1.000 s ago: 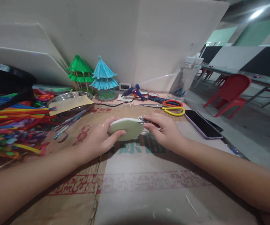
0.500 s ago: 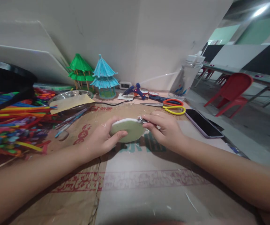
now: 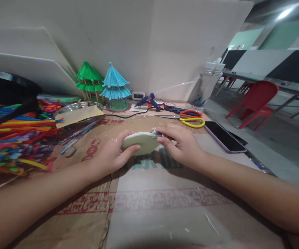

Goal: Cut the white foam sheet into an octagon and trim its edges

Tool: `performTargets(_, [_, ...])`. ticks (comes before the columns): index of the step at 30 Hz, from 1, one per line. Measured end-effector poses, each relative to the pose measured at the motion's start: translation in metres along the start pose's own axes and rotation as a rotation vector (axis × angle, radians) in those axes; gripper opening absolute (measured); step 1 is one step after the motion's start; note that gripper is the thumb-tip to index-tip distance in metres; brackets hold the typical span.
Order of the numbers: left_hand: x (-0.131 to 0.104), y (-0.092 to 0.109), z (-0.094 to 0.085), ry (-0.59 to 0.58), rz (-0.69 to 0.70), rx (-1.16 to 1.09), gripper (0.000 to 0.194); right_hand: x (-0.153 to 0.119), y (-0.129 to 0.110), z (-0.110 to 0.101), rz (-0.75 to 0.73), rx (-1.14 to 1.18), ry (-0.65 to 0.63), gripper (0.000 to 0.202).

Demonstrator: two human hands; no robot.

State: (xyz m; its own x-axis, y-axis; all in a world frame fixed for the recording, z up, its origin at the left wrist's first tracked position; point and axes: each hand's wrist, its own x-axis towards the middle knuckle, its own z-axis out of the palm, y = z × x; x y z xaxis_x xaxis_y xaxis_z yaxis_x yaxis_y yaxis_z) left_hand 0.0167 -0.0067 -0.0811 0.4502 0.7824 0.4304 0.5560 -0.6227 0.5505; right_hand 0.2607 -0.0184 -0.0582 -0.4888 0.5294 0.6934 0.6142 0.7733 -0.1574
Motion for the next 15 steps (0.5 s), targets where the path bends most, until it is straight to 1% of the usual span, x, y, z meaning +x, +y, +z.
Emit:
performTargets(3, [-0.0002, 0.0038, -0.0002, -0.003, 0.064, -0.014, 0.027, 0.0022, -0.0056, -0.0005, -0.040, -0.018, -0.001, 0.029])
performTargets(6, [0.0001, 0.0066, -0.0004, -0.011, 0.105, -0.043, 0.024, 0.0039, -0.0102, -0.0005, -0.046, -0.049, -0.013, 0.028])
performTargets(10, [0.0003, 0.0062, 0.0004, -0.030, 0.110, -0.061, 0.023, 0.0041, -0.0110, 0.0001, -0.045, -0.042, -0.014, 0.028])
performTargets(15, [-0.0006, 0.0046, 0.0021, -0.005, 0.135, -0.052, 0.025, 0.0039, -0.0102, 0.0005, -0.043, -0.026, 0.007, 0.029])
